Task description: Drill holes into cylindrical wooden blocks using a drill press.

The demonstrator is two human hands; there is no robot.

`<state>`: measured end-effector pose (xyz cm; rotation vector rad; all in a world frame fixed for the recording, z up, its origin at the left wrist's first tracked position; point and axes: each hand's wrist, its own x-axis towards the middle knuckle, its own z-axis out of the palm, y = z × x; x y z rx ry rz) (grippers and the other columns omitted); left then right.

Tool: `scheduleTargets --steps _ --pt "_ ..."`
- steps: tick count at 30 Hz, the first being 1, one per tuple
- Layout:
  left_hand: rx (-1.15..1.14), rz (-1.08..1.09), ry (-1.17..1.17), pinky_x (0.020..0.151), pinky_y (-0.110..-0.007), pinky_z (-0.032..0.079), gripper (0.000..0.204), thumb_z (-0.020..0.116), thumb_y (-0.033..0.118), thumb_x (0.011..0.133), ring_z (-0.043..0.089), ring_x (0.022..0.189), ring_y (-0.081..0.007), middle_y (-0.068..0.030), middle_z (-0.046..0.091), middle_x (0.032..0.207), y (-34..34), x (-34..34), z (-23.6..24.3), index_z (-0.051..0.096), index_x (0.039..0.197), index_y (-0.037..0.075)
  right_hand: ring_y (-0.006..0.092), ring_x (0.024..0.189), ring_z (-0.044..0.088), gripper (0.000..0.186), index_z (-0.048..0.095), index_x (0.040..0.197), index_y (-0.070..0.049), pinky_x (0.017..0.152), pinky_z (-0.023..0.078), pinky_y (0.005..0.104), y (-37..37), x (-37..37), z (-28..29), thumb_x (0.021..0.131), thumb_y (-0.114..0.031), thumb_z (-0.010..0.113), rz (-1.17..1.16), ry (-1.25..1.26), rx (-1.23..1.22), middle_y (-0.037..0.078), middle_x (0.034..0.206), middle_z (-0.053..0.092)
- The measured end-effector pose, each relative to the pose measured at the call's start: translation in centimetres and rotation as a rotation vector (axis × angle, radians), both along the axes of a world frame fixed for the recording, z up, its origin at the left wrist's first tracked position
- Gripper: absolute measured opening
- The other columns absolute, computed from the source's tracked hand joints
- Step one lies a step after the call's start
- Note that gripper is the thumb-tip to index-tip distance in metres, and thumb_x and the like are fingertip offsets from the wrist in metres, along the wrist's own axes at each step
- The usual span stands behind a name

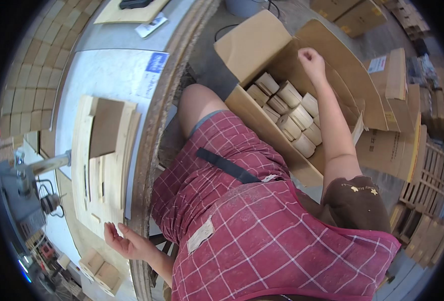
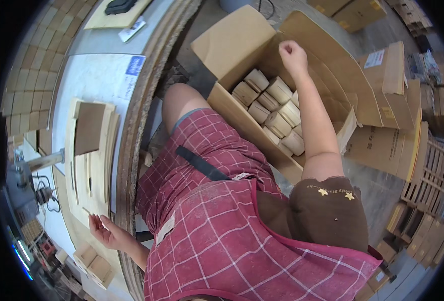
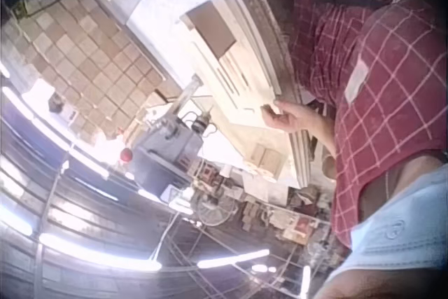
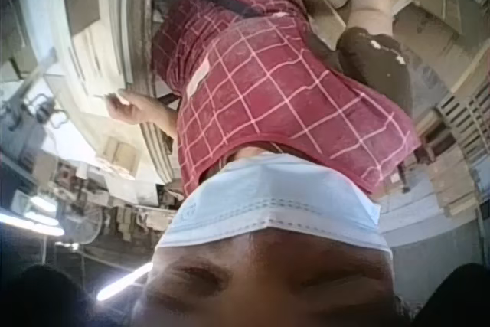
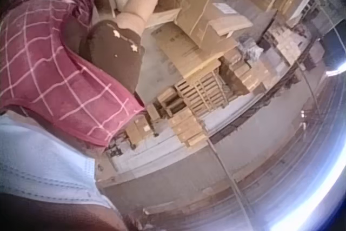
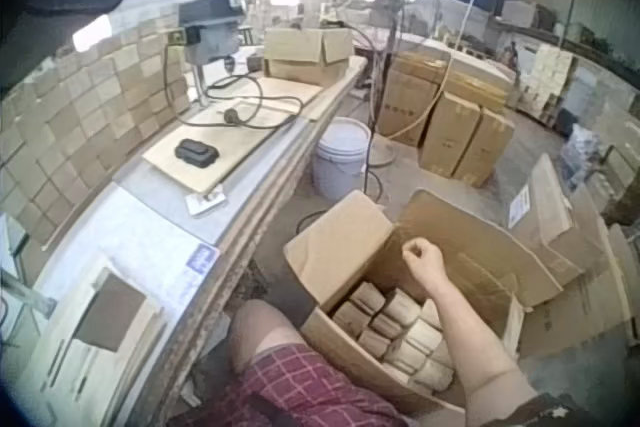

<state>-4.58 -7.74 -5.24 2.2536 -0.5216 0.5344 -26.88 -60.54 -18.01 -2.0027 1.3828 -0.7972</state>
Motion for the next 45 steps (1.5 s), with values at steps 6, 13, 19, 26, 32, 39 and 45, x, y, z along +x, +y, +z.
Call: scheduleTargets --steps 6,13,19,26,32,39,45 --pt "-0.086 -0.045 0.096 0.07 -0.023 0.04 0.029 0.052 0.002 0.088 0.047 0.081 -0.012 -0.0076 0.054 0.094 -2.7 -1.0 0.9 0.049 0.117 -0.003 0.029 0.091 0.06 0.025 0.064 0.093 -0.008 0.079 0.047 0.0365 2.5 -9.6 -11.0 0.072 -0.023 0.064 0.175 0.766 0.405 0.013 0.095 0.064" --pt "-0.004 -0.113 0.097 0.069 -0.022 0.04 0.029 0.053 0.004 0.089 0.048 0.079 -0.0107 -0.007 0.055 0.094 -5.5 -3.0 1.4 0.049 0.117 -0.002 0.0303 0.1 0.056 0.035 0.06 0.104 -0.009 0.087 0.044 0.037 5.9 -13.5 -16.5 0.071 -0.022 0.065 0.207 1.062 0.623 0.016 0.105 0.06" --pt "0.073 -0.223 0.064 0.074 -0.024 0.039 0.029 0.051 0.0 0.088 0.047 0.081 -0.0128 -0.0075 0.051 0.094 -6.1 -3.8 2.0 0.048 0.117 -0.002 0.0347 0.113 0.045 0.039 0.054 0.114 -0.011 0.095 0.039 0.0391 4.3 -7.2 -17.0 0.075 -0.013 0.055 0.069 0.86 0.461 0.019 0.119 0.048" --pt "0.182 -0.129 0.056 0.077 -0.028 0.039 0.029 0.05 -0.004 0.086 0.048 0.082 -0.0165 -0.0089 0.05 0.093 -5.7 -4.5 3.0 0.049 0.114 -0.003 0.0307 0.112 0.047 0.039 0.051 0.114 -0.004 0.093 0.036 0.0413 -2.0 -6.6 -20.6 0.078 -0.019 0.051 0.194 0.976 0.331 0.017 0.115 0.053" --pt "0.345 -0.273 -0.021 0.067 -0.033 0.04 0.032 0.057 -0.009 0.072 0.05 0.07 -0.0243 -0.0106 0.053 0.075 -7.0 -4.0 3.8 0.055 0.103 -0.001 0.0276 0.123 0.038 0.04 0.046 0.125 -0.01 0.102 0.027 0.0433 -0.4 -9.3 -22.4 0.089 -0.027 0.04 0.211 1.168 0.523 0.007 0.132 0.044" --pt "0.329 -0.358 -0.141 0.063 -0.035 0.039 0.032 0.061 -0.006 0.067 0.052 0.068 -0.0249 -0.0078 0.056 0.074 -8.6 -3.5 4.4 0.057 0.098 0.002 0.031 0.133 0.017 0.075 0.026 0.137 -0.015 0.108 0.019 0.0435 -0.4 -6.3 -17.4 0.071 -0.017 0.063 -0.006 1.106 0.725 0.008 0.142 0.025" --pt "0.323 -0.357 -0.168 0.063 -0.035 0.038 0.033 0.06 -0.006 0.066 0.052 0.067 -0.0251 -0.0071 0.055 0.072 -8.6 -3.8 4.0 0.057 0.097 0.003 0.0302 0.127 0.027 0.075 0.031 0.131 -0.012 0.104 0.024 0.0433 1.0 -6.2 -18.4 0.065 -0.017 0.067 0.024 1.019 0.588 0.008 0.136 0.034"
